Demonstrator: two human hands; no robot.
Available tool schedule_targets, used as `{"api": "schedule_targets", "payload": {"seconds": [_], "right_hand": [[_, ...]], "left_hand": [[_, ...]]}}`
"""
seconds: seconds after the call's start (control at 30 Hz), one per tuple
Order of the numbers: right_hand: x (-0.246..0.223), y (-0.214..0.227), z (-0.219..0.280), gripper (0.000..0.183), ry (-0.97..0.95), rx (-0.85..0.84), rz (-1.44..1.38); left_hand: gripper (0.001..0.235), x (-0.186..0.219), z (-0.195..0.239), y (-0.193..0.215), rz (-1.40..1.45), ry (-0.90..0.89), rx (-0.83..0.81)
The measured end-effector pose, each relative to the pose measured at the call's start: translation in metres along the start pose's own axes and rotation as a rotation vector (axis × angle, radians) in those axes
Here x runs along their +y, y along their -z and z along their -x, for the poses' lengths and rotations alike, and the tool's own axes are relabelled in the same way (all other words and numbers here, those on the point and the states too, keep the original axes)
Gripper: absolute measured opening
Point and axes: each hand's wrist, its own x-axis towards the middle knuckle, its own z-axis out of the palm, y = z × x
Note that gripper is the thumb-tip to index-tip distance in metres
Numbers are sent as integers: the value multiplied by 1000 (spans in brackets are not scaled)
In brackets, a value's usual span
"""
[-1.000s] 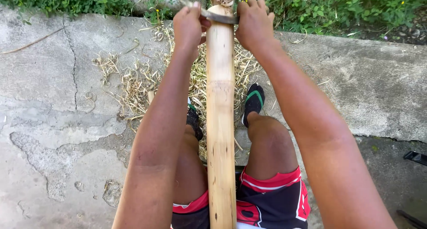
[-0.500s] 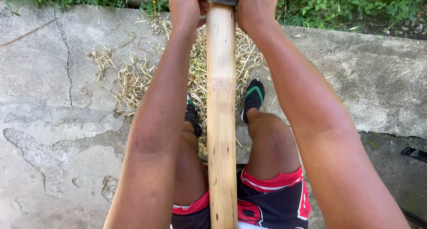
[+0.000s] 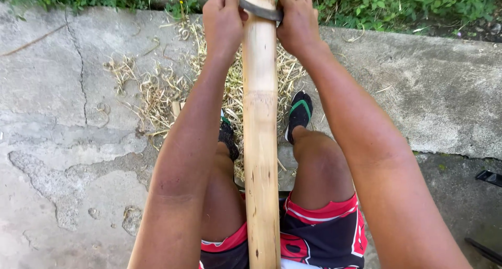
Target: Scraping the outer green layer off a bamboo pole using a curved blade.
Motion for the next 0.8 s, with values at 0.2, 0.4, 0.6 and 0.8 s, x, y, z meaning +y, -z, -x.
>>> {"api": "schedule_targets", "payload": {"seconds": [0.2, 0.4, 0.6, 0.8], "right_hand": [[15, -10, -14, 28, 49, 61, -30], [24, -13, -22, 16, -29, -125, -30], [2, 23, -7, 31, 34, -35, 29], [-1, 15, -9, 30, 41, -5, 48]], "left_hand": [[36, 0, -12, -11, -60, -169, 41], [27, -13, -20, -13, -60, -160, 53], [31, 1, -3, -5, 120, 50, -12], [37, -4, -3, -4, 136, -28, -18]]}}
